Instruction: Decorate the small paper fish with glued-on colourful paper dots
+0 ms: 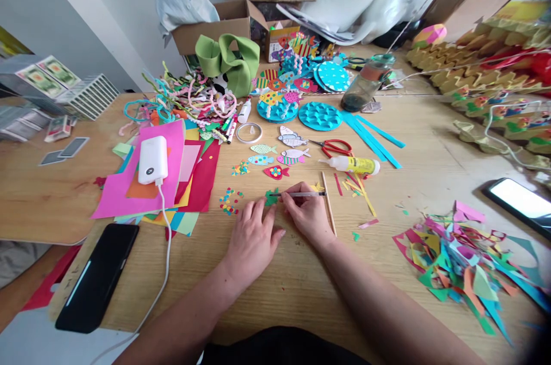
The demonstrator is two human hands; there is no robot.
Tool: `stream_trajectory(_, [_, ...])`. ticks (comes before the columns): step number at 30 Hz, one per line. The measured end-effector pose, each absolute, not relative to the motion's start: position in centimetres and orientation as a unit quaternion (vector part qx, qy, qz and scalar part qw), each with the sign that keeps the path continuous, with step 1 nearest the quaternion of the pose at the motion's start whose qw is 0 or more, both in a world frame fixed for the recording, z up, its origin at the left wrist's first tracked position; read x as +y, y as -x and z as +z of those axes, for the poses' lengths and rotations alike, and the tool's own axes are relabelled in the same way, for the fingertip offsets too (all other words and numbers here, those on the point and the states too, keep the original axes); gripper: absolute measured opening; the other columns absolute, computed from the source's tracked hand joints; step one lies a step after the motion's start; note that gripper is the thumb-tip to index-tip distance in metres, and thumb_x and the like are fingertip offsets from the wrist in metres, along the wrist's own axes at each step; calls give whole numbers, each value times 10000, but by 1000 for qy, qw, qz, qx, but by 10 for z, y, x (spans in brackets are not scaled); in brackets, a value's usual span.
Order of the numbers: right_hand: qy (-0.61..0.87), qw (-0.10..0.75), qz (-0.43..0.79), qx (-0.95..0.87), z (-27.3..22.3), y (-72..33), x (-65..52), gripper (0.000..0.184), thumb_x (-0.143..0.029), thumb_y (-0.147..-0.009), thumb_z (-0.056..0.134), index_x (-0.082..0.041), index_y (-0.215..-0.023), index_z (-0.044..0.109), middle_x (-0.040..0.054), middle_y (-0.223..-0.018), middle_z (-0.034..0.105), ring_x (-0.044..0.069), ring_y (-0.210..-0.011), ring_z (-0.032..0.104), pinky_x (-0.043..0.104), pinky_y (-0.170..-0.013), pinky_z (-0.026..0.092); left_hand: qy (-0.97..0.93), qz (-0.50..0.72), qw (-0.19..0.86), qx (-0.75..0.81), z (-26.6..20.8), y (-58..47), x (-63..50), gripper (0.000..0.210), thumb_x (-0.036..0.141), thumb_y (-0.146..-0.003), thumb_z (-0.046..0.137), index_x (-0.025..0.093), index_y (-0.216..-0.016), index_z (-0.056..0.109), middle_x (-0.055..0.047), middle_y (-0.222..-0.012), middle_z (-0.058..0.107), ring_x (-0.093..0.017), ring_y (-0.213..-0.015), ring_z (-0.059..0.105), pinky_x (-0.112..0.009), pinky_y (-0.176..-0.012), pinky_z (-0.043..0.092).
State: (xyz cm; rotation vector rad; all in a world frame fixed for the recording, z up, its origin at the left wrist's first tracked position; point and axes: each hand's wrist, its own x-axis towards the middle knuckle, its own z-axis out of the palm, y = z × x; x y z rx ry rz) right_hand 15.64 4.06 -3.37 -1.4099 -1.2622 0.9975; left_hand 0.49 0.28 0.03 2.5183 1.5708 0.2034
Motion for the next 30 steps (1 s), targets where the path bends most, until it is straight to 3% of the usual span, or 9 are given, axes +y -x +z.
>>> stream_trajectory(30, [574, 483, 420, -510, -32, -155, 40, 247, -433, -822, 628, -204, -755, 566, 17, -658, 609, 127, -510, 512, 254, -470, 402, -845, 74, 73, 525, -2, -5, 2, 477, 368, -896, 587, 153, -1318, 528, -159, -1343, 517, -318, -1205, 459, -518, -988, 445])
